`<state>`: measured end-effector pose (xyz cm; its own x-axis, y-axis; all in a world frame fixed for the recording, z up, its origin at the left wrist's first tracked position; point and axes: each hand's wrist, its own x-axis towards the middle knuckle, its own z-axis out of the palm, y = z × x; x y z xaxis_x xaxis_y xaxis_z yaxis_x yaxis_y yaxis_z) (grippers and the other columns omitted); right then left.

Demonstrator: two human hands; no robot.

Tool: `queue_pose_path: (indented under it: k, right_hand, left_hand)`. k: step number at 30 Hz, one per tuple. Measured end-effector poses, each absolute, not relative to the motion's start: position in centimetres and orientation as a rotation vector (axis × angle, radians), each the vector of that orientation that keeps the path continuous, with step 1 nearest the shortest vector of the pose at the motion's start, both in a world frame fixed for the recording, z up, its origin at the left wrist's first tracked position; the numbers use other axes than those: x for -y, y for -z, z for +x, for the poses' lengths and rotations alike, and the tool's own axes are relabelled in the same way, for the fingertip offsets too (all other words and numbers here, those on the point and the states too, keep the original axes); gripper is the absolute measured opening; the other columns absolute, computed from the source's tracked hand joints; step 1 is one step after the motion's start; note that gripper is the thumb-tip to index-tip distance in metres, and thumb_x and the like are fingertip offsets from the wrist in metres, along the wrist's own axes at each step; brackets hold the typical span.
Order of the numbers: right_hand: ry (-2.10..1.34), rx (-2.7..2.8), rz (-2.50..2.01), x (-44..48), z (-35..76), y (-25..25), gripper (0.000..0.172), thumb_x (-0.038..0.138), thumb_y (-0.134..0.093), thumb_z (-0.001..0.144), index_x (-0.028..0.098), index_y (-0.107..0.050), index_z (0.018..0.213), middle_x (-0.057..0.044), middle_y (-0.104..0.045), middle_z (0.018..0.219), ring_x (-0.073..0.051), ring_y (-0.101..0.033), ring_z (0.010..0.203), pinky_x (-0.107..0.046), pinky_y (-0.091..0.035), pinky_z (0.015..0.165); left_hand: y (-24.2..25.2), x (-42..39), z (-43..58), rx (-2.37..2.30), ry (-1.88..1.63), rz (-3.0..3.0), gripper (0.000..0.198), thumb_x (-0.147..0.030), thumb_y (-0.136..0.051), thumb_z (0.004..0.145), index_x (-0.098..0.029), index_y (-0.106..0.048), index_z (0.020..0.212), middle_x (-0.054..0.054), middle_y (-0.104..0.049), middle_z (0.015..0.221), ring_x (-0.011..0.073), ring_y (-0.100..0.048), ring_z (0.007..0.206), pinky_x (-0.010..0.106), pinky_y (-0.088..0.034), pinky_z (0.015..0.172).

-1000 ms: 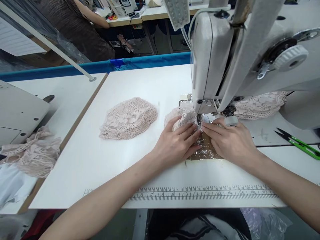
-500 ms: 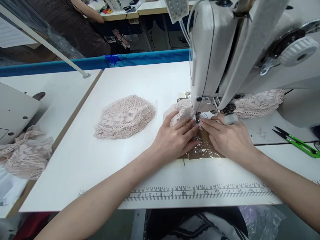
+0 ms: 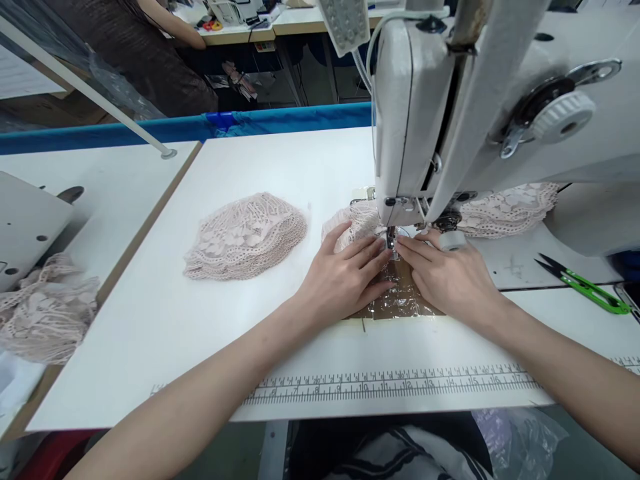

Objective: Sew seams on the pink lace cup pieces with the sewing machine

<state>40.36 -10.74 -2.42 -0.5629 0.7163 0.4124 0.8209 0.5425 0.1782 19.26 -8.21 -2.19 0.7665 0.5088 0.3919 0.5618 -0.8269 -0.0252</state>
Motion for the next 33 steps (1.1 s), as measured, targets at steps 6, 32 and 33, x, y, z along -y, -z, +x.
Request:
queue_pose_path:
  k: [6,32,33]
  right_hand:
    - [0.409,2.416,-1.155,11.3,39.6,1.8,0.03,0.006,-0.047,0.086,0.015,-0.068,0.106,-0.002,-0.071,0.111,-0.017,-0.061,0.08,-0.032,-0.039,0.069]
    - [0.33,2.445,-1.406,12.2,39.7,1.4,0.031,0.032,-0.045,0.096,0.013,-0.067,0.085,-0.009,-0.071,0.104,-0.023,-0.065,0.089,-0.033,-0.045,0.064]
    - [0.351,2.445,-1.436,12.0,39.9,1.4,0.032,0.033,-0.045,0.096,0.013,-0.067,0.083,-0.01,-0.071,0.105,-0.024,-0.064,0.093,-0.034,-0.046,0.066]
  left_hand:
    - [1.9,7.8,18.6,0.984,0.657,-2.744,0.03,-0.033,-0.048,0.097,-0.016,-0.062,0.116,0.008,-0.067,0.12,0.0226,-0.059,0.118,0.046,-0.038,0.107]
    - [2.3,7.5,18.2,0.857,0.592,-2.977,0.039,-0.003,-0.032,0.094,-0.014,-0.056,0.122,0.007,-0.065,0.118,0.0173,-0.057,0.116,0.045,-0.033,0.112]
    - [2.4,7.5,18.3,0.846,0.59,-2.973,0.039,-0.003,-0.032,0.094,-0.014,-0.056,0.123,0.007,-0.066,0.117,0.0178,-0.057,0.116,0.046,-0.032,0.112]
